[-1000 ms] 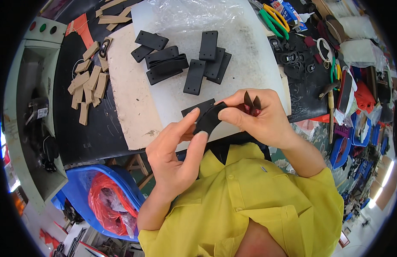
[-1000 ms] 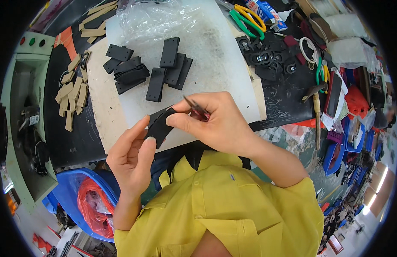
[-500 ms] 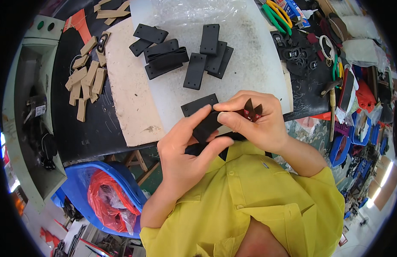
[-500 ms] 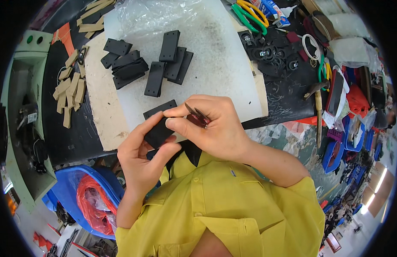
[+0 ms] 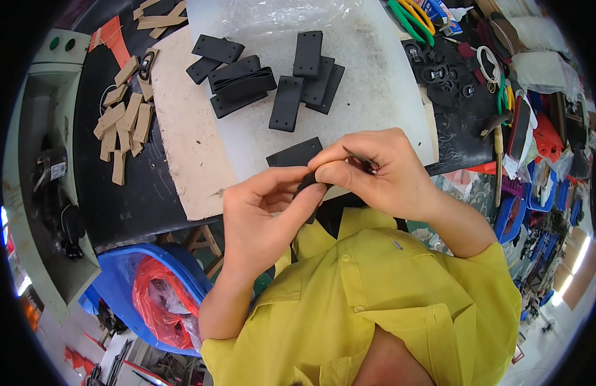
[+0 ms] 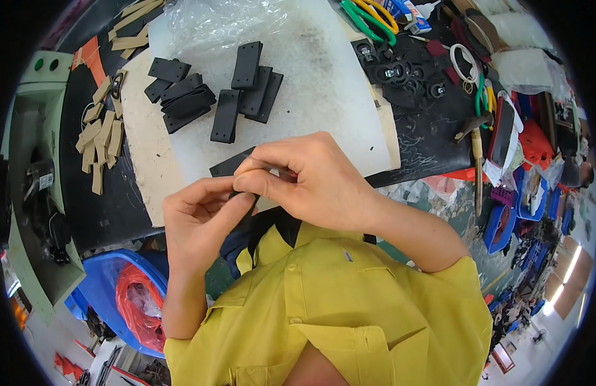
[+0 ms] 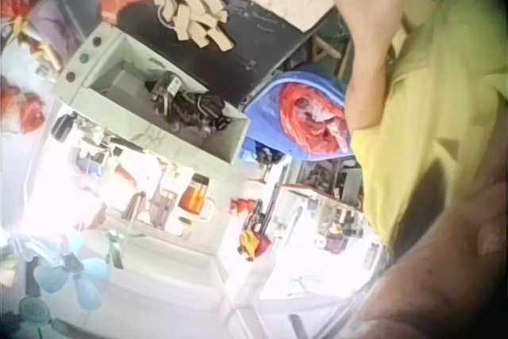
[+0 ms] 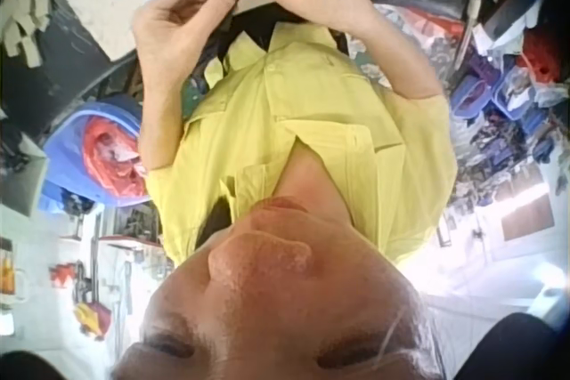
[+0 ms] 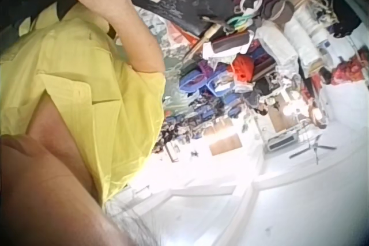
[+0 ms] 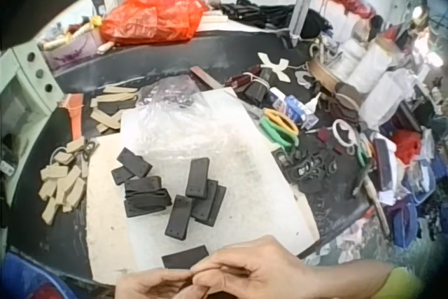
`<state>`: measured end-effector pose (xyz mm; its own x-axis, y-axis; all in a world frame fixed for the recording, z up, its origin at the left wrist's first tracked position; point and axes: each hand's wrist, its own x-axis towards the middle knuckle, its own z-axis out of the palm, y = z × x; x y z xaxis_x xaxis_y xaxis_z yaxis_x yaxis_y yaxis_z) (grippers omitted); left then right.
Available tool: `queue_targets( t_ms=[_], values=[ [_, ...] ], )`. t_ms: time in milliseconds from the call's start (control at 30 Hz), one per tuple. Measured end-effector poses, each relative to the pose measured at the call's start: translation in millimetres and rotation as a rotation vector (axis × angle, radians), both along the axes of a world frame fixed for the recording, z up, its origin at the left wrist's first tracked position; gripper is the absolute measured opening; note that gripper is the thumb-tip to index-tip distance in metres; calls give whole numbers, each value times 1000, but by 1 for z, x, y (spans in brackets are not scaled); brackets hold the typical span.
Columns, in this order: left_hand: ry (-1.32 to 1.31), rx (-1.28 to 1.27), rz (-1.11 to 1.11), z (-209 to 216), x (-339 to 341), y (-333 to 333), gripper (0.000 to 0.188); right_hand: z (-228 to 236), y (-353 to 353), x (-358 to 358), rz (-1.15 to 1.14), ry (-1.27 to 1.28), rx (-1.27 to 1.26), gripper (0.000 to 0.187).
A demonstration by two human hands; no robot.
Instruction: The person assembles small black plastic components by inserting circular rings into rectangular frames. They use a red-handled tool to press the rings into place and trim excess material. The person handles the parts one at a time, stacking completed units on the table.
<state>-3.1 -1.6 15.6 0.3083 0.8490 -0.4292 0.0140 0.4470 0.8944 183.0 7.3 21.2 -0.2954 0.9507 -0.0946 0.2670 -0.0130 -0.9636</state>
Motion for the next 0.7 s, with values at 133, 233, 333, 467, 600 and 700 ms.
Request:
queue_targets(
  t_ms=[133, 233, 333, 467, 600, 700],
  values=[
    [-23, -48, 45, 7, -2, 5, 17, 7, 4, 4, 38, -42, -130, 14],
    [-50, -59, 17, 6, -4, 7, 15, -1, 2, 7, 63, 2, -178, 18],
    [-89, -94, 60, 5, -8, 8, 14, -1, 2, 3, -76, -194, 166, 22],
    [-124, -190, 145, 6, -13, 12, 13, 12, 3, 17, 75, -394, 584, 33],
    [-146, -201, 113, 8, -14, 12, 12, 12, 4, 14, 144, -360, 751, 30],
    [-153, -214, 101, 11, -13, 10, 12, 14, 8, 13, 174, -382, 780, 27]
  ],
)
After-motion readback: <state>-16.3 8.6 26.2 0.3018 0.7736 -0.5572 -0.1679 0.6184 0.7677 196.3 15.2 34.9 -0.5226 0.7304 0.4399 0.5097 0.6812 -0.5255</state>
